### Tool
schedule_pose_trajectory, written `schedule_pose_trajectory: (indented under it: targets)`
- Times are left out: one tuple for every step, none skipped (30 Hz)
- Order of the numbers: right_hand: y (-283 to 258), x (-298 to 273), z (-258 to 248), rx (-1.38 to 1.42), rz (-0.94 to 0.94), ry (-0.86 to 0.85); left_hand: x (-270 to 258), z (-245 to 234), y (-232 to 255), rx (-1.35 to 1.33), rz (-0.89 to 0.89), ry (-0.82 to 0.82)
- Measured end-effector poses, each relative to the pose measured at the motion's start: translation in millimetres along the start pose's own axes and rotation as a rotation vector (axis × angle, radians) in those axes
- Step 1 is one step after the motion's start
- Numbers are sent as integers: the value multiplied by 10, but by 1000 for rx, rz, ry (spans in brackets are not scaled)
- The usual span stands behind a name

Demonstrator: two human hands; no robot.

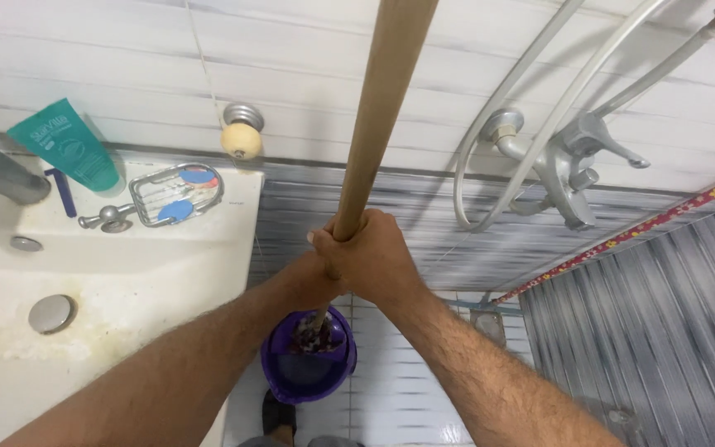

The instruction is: Mopping the tiled floor of a bathroom using a mop and bucket.

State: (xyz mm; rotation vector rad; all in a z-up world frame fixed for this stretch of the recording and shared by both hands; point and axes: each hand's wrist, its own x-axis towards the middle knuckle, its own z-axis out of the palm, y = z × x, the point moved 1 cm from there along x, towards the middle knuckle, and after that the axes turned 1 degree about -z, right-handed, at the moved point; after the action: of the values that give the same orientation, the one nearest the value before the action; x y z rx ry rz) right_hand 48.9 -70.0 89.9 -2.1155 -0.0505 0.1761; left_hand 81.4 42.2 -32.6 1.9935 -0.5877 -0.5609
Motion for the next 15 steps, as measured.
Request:
schedule_pose_trajectory:
  targets:
    - [48,8,8,19,-16,-6,14,18,-25,37,-130,-42]
    - [70,0,12,18,-14,-9,20,48,-88,33,-132,-42]
    - [78,1,5,31,-26,-15,41,60,-131,10,-59,-30]
    - [80,-3,-9,44,-38,-22,59,74,-163,-13,13,-18]
    - [98,7,-42,44,-41,-14,97,59,-135,-8,19,-20]
    - [119,12,-69,32,-44,-34,130,46,-109,17,20,-10]
    - [156,1,-69,21,-42,-59,136,58,-109,37,15,-2]
    - [269,16,-68,22,-39,-56,118,58,-10,37,15,-6]
    - [364,43,-55,-4,-38,-95,81,49,76,76,-90,-17]
    - [459,69,-35,-31,-37,-133,38,38,157,114,-196,-28]
    - [440,71,-37,-38,-37,-146,118,84,-9,103,-201,-21]
    - [424,71,-47,-100,-43,-161,204,142,-163,199,-152,-56]
    - [403,72,-69,-151,-50,-158,309,170,-299,312,-96,-101]
    - [288,72,-129,-147,-49,-153,266,84,-143,317,-95,-105]
    - [179,72,-181,-184,-51,-130,213,-5,9,249,-46,9]
